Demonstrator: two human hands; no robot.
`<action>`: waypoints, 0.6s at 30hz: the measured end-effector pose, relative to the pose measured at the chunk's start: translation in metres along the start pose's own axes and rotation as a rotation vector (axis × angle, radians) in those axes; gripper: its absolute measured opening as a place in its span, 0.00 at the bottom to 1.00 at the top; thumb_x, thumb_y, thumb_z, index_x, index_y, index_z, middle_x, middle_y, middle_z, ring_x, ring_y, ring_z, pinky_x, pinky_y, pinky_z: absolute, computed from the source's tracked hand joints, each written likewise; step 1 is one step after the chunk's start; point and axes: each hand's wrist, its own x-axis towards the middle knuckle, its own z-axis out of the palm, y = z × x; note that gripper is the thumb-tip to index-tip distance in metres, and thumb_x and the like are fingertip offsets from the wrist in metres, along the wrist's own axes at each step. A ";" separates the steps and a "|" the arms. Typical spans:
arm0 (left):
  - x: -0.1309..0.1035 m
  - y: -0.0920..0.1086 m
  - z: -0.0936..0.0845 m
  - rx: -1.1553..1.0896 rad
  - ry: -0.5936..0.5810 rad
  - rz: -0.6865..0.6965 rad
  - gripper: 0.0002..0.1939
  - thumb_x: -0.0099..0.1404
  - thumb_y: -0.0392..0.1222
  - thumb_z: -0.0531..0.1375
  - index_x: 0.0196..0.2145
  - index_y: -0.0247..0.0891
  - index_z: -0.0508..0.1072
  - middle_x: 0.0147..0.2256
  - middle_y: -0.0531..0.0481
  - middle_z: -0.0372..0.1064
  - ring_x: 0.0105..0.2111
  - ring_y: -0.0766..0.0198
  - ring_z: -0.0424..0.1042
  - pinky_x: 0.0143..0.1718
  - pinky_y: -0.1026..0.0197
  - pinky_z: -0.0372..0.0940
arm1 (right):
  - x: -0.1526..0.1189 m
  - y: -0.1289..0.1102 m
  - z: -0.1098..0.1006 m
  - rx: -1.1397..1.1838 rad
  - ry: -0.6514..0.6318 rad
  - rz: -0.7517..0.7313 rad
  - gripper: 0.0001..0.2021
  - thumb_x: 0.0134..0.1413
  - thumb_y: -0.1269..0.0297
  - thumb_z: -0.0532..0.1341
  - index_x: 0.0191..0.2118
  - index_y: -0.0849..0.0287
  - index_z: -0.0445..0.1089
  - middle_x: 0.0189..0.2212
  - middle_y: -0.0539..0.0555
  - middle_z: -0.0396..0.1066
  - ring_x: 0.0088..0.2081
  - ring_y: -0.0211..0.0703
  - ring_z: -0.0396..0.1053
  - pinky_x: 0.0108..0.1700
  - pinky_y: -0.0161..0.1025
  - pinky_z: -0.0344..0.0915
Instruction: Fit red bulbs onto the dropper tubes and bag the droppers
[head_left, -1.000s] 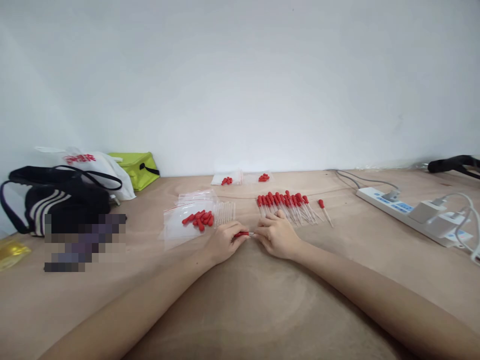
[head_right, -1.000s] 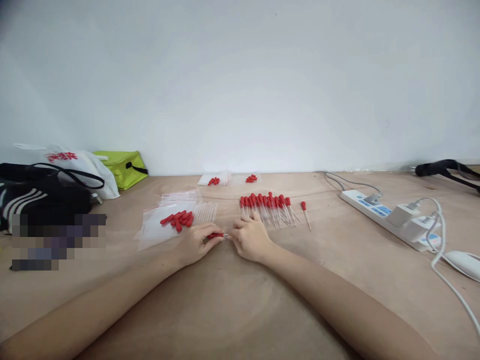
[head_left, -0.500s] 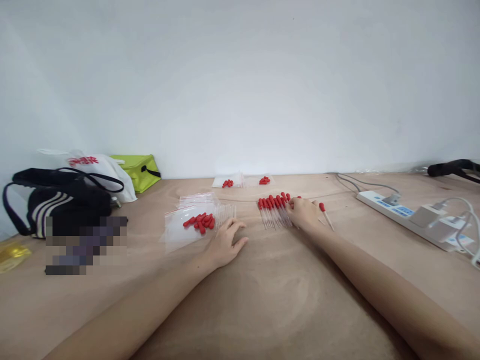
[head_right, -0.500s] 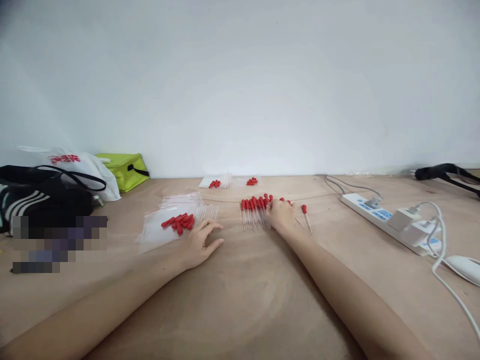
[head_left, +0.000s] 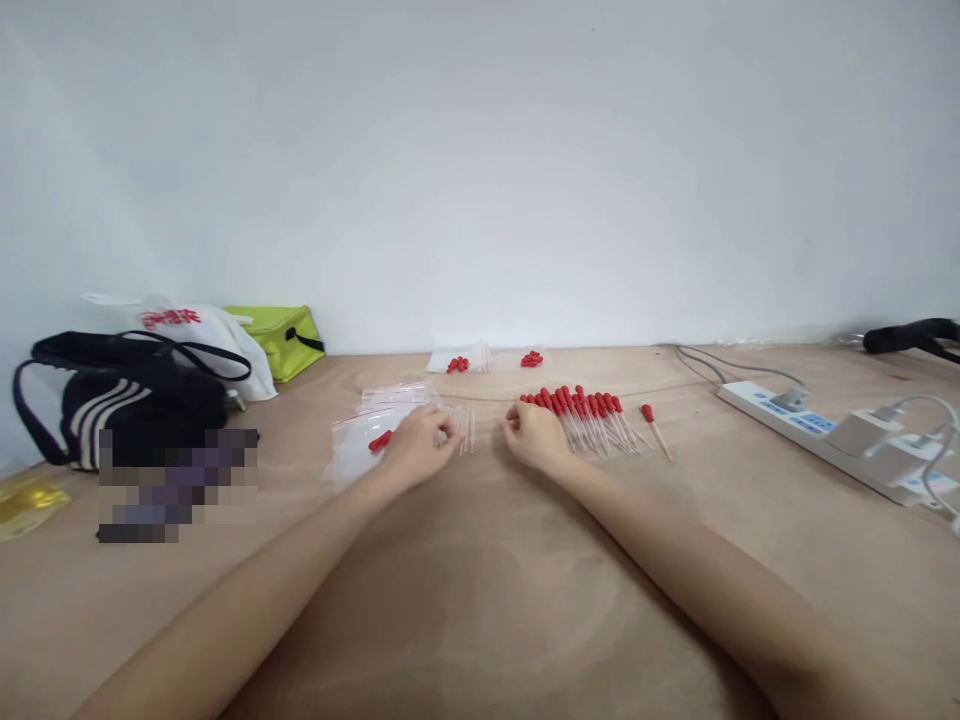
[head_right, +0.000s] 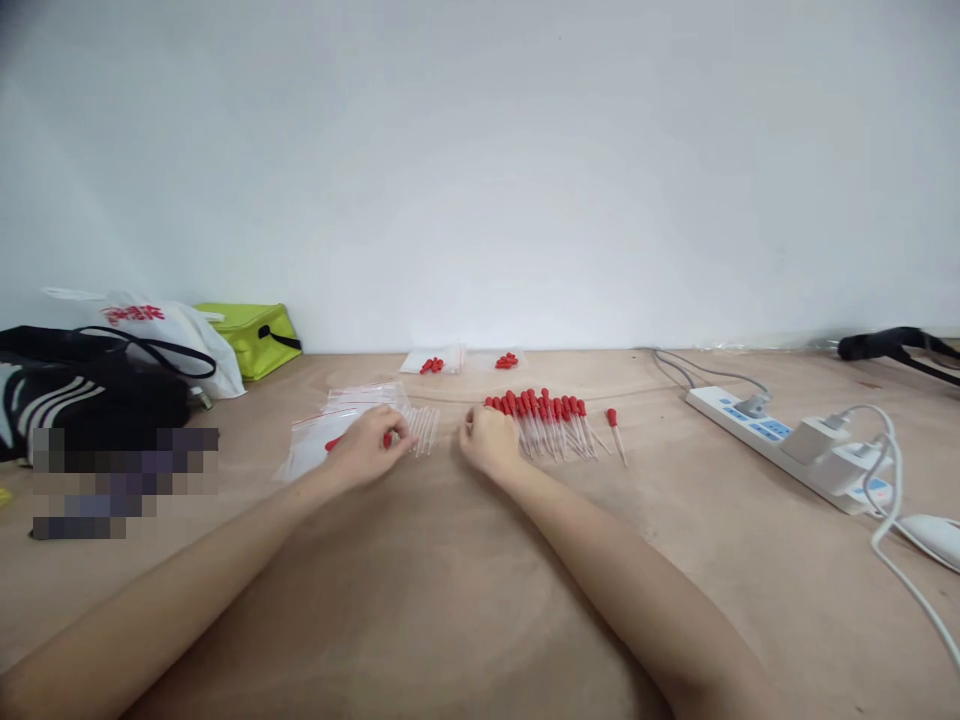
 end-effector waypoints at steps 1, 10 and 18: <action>0.006 -0.011 -0.009 0.004 -0.049 -0.076 0.09 0.53 0.43 0.56 0.19 0.36 0.65 0.22 0.52 0.62 0.26 0.62 0.65 0.30 0.62 0.58 | 0.003 -0.008 0.005 0.047 -0.035 0.016 0.12 0.49 0.63 0.52 0.38 0.62 0.66 0.34 0.58 0.71 0.37 0.42 0.67 0.36 0.35 0.56; 0.015 -0.086 -0.046 -0.316 -0.246 -0.564 0.14 0.39 0.48 0.62 0.17 0.35 0.66 0.14 0.56 0.61 0.19 0.67 0.61 0.20 0.67 0.54 | 0.030 -0.052 0.015 0.100 -0.201 0.241 0.14 0.42 0.65 0.58 0.38 0.66 0.68 0.35 0.66 0.70 0.37 0.51 0.69 0.30 0.37 0.61; 0.012 -0.081 -0.042 -0.296 -0.324 -0.611 0.11 0.36 0.43 0.63 0.18 0.35 0.67 0.13 0.56 0.63 0.19 0.65 0.62 0.20 0.67 0.55 | 0.039 -0.058 0.025 0.132 -0.240 0.249 0.12 0.40 0.70 0.58 0.35 0.65 0.70 0.34 0.64 0.71 0.36 0.51 0.70 0.27 0.36 0.62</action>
